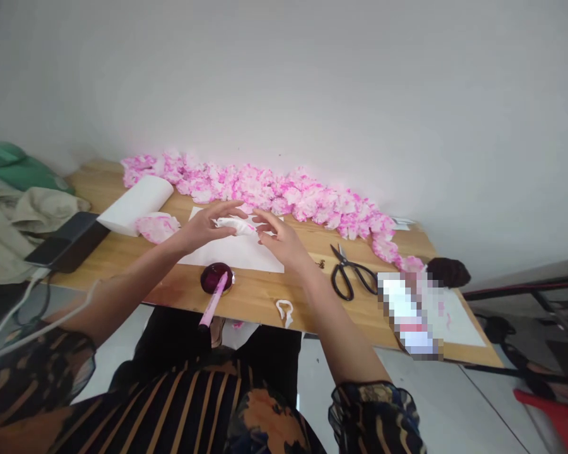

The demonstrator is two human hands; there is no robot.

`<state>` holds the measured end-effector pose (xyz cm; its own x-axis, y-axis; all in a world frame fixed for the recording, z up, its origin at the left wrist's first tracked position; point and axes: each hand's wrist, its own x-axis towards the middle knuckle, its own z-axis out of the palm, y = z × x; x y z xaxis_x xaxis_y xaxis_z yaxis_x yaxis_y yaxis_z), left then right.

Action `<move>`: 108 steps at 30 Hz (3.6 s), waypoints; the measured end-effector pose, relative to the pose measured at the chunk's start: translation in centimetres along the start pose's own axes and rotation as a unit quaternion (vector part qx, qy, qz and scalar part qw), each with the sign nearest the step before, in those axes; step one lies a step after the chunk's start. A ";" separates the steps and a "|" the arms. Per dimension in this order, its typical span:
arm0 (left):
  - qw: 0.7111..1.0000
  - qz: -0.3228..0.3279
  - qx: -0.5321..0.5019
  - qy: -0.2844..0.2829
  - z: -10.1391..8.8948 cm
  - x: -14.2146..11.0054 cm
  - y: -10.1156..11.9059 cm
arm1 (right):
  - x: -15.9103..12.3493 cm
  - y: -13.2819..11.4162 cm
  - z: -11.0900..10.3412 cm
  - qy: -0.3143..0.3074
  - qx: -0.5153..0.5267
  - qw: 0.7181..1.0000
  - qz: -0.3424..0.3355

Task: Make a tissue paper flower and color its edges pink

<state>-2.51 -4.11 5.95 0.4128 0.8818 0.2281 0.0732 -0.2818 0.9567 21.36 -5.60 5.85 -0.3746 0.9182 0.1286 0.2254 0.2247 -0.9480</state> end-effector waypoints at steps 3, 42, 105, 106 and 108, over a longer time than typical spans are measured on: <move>0.999 0.001 -0.034 -0.021 -0.3 0.8 -0.6 | 0.7 0.8 0.3 0.021 -0.016 1.000 -0.008; 0.981 -0.040 -0.172 0.078 1.7 1.6 -4.3 | 2.3 2.8 4.5 0.246 -0.115 0.960 -0.074; 0.944 -0.089 -0.289 0.133 1.5 2.4 -5.3 | 4.5 1.3 2.0 0.087 0.093 0.990 0.059; 0.943 -0.084 -0.293 0.137 1.6 2.4 -5.3 | 4.6 1.4 2.3 0.077 0.082 0.992 0.051; 0.945 -0.074 -0.289 0.137 1.8 2.3 -5.4 | 4.9 2.1 3.1 0.082 0.064 0.994 0.039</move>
<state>-0.33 -1.25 1.04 0.1809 0.9824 0.0473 -0.4292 0.0356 0.9025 17.22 -1.63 3.62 -0.2057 0.9745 0.0897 0.1267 0.1174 -0.9850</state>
